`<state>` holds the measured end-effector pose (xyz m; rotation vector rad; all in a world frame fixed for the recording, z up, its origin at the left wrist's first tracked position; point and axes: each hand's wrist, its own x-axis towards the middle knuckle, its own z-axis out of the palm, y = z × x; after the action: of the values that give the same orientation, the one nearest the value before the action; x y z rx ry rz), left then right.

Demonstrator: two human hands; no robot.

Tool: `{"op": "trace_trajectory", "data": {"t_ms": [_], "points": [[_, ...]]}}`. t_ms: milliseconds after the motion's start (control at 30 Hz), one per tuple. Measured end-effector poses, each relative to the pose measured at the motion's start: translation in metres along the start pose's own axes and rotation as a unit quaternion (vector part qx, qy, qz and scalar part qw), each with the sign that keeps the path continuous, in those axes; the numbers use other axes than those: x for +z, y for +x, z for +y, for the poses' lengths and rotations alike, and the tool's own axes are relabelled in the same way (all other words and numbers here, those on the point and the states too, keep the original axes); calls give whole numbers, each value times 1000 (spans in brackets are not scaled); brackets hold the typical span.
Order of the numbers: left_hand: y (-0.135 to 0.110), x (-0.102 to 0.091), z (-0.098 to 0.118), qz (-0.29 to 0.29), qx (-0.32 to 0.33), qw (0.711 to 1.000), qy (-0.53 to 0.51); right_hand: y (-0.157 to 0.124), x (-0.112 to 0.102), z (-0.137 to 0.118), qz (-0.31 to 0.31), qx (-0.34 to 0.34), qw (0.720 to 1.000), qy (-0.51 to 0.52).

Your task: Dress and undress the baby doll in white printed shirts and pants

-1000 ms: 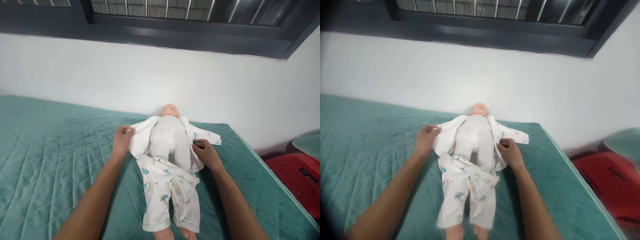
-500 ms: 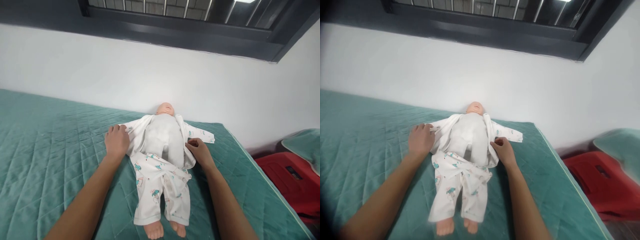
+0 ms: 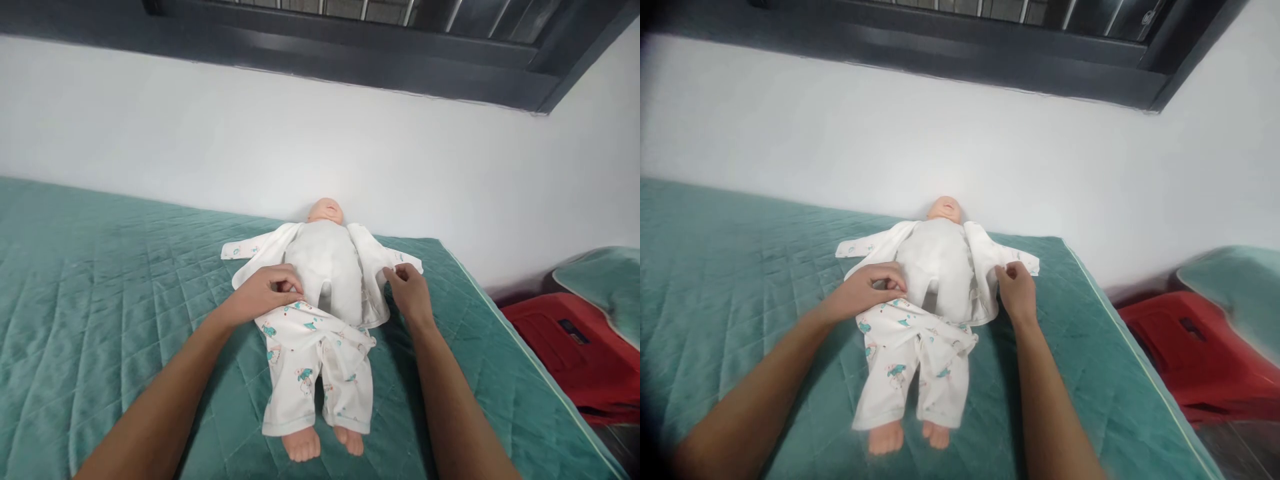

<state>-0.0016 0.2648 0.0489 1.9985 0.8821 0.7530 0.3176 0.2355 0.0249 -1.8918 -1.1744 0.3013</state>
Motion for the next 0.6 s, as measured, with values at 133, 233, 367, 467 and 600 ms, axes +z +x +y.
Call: {"op": "trace_trajectory", "data": {"t_ms": [133, 233, 367, 467, 600], "points": [[-3, -11, 2, -79, 10, 997, 6, 7, -18, 6, 100, 25, 993, -50], [-6, -16, 5, -136, 7, 991, -7, 9, -25, 10, 129, 65, 983, -111], [-9, -20, 10, -218, -11, 976, -17, 1, -17, 2, 132, -30, 983, -123], [-10, -21, 14, -262, -1, 965, -15, -21, -3, -21, 70, -130, 989, 30], [-10, -21, 18, -295, 11, 955, -16, -61, 13, -57, -179, -248, 943, 127]]}}
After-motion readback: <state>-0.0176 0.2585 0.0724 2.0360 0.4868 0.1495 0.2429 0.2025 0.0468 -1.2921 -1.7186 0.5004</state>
